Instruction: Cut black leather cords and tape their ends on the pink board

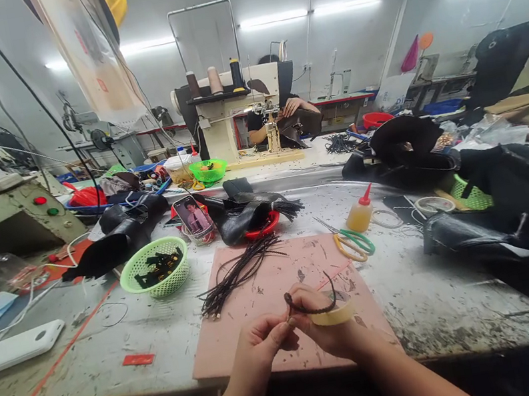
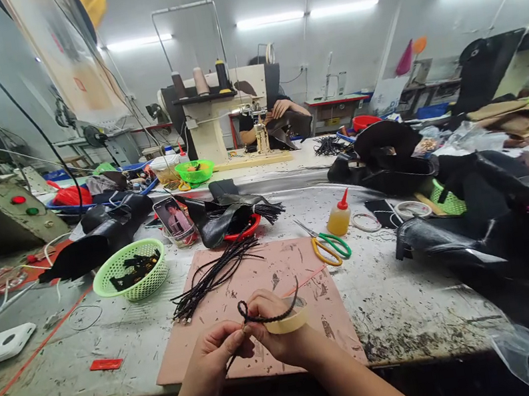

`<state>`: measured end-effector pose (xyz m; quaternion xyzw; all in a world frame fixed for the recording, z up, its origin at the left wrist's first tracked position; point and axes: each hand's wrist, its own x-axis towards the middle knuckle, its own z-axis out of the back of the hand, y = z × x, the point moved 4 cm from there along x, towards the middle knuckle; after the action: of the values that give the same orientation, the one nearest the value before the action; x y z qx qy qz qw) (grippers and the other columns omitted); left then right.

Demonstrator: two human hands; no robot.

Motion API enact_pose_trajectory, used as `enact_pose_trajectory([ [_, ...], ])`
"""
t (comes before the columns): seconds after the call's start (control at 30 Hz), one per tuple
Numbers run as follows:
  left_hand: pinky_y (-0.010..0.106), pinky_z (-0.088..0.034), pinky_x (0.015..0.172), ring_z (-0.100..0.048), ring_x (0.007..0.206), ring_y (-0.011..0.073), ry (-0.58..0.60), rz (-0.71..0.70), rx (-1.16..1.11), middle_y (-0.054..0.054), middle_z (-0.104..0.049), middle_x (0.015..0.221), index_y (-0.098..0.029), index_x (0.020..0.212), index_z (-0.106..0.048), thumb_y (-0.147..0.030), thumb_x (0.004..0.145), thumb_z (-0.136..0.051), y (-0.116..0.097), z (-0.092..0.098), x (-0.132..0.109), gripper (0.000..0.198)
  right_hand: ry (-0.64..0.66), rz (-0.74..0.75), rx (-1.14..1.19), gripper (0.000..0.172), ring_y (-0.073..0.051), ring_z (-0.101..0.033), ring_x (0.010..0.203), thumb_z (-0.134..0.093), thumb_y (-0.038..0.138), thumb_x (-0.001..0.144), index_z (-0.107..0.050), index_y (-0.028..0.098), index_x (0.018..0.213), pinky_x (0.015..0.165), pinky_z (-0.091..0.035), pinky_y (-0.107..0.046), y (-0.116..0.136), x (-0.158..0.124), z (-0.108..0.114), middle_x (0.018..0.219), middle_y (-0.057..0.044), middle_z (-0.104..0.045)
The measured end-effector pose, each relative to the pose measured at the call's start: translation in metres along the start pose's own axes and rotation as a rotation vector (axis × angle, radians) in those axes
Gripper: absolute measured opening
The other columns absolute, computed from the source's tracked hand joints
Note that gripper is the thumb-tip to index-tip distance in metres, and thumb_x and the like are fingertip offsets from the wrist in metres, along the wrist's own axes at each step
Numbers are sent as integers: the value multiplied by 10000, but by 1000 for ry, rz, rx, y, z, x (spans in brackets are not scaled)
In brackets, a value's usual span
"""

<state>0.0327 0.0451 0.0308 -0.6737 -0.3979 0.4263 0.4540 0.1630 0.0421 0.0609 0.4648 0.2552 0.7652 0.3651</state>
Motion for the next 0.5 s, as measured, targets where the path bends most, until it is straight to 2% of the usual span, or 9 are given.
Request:
enact_pose_trajectory([
  [0.17,230,-386,497,-497,454,120,0,25,57,9,-572,455,-141,530,-641,-392,539,-742,6,-4,9,271,9,192,-361,113,-174,-518,704,-440,155,807,-535,202,769,651,-407,-303,-3,-9,-2,742,-52,-586],
  [0.27,221,-356,462,-459,408,100,-32,93,43,-10,-534,412,-141,490,-611,-376,490,-754,15,-2,16,276,20,217,-599,193,-184,-536,738,-400,121,807,-575,199,789,696,-397,-314,-23,-15,4,771,-65,-621],
  [0.33,209,-333,441,-442,392,89,-59,140,41,-13,-522,396,-141,472,-590,-368,483,-741,21,3,18,273,-13,110,-734,241,-193,-541,769,-372,99,796,-592,194,769,724,-390,-323,-47,-19,21,800,-78,-630],
  [0.4,192,-296,412,-420,371,75,-90,193,59,-16,-512,393,-140,467,-569,-351,495,-713,24,11,20,257,-34,-105,-837,254,-209,-542,777,-367,114,793,-606,181,740,727,-389,-335,-77,-22,46,799,-92,-630],
  [0.5,170,-184,369,-324,326,40,-128,231,89,-44,-461,388,-145,468,-537,-329,527,-659,19,25,26,229,45,-355,-902,267,-238,-551,818,-385,138,772,-631,152,874,724,-395,-347,-109,-28,81,878,-121,-630],
])
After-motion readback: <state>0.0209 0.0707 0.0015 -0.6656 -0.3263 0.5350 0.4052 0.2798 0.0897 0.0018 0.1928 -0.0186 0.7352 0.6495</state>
